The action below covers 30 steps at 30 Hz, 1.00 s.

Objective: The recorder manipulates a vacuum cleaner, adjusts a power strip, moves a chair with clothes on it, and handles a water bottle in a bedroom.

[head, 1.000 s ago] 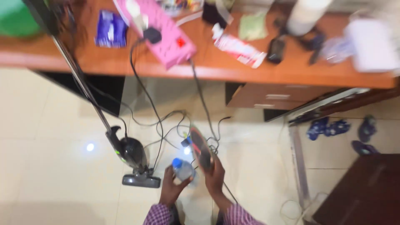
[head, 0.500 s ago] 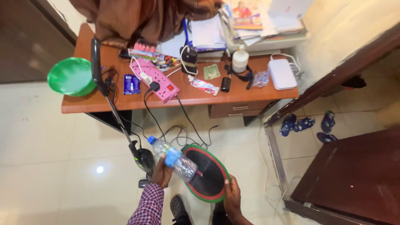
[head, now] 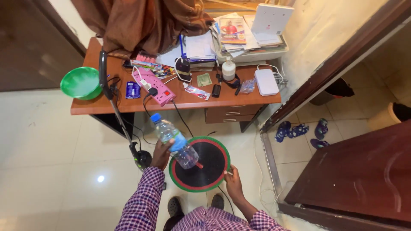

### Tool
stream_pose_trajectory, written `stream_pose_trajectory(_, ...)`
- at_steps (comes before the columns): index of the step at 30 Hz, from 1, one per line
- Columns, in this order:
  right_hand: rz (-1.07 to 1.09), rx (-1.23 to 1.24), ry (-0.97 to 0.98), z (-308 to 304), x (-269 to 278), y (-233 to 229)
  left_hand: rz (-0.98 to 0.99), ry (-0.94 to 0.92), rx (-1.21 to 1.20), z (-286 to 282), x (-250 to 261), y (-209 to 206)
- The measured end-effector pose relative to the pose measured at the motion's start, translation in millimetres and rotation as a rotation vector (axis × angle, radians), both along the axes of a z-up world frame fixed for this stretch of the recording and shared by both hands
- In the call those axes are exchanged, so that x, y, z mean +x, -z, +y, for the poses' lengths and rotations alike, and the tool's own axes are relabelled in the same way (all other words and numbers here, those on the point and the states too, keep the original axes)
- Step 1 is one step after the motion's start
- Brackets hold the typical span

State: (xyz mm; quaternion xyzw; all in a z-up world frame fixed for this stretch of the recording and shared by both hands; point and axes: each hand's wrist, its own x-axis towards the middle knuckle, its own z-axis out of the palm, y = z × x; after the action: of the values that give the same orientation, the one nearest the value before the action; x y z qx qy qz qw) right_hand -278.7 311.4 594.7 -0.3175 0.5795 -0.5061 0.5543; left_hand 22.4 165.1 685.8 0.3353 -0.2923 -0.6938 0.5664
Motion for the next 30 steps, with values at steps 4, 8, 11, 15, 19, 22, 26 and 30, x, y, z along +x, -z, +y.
stream_pose_trajectory(4, 0.335, -0.121, -0.024, -14, -10, -20, -0.367, 0.046, -0.102, 12, -30, -28)
stream_pose_trajectory(8, 0.396, -0.310, -0.130, -37, -1, -92, -0.600, 0.134, -0.173, 29, -61, -48)
stream_pose_trajectory(11, 0.586, -0.560, -0.316, -54, 10, -146, -0.667, 0.183, -0.214, 38, -78, -47)
stream_pose_trajectory(15, 0.416, -0.429, -0.532, -66, 21, -151, -0.723, 0.180, -0.257, 43, -92, -48)
stream_pose_trajectory(19, 0.256, -0.336, -0.597, -79, 32, -136, -0.736, 0.125, -0.228, 36, -99, -61)
stream_pose_trajectory(22, 0.233, -0.363, -0.581, -90, 46, -127, -0.798, 0.048, -0.195, 28, -90, -53)
stream_pose_trajectory(26, 0.252, -0.255, -0.620, -106, 55, -137, -0.778, -0.014, -0.216, 14, -77, -50)
stream_pose_trajectory(30, 0.137, -0.346, -0.523, -127, 45, -97, -0.827, -0.029, -0.267, 2, -65, -59)
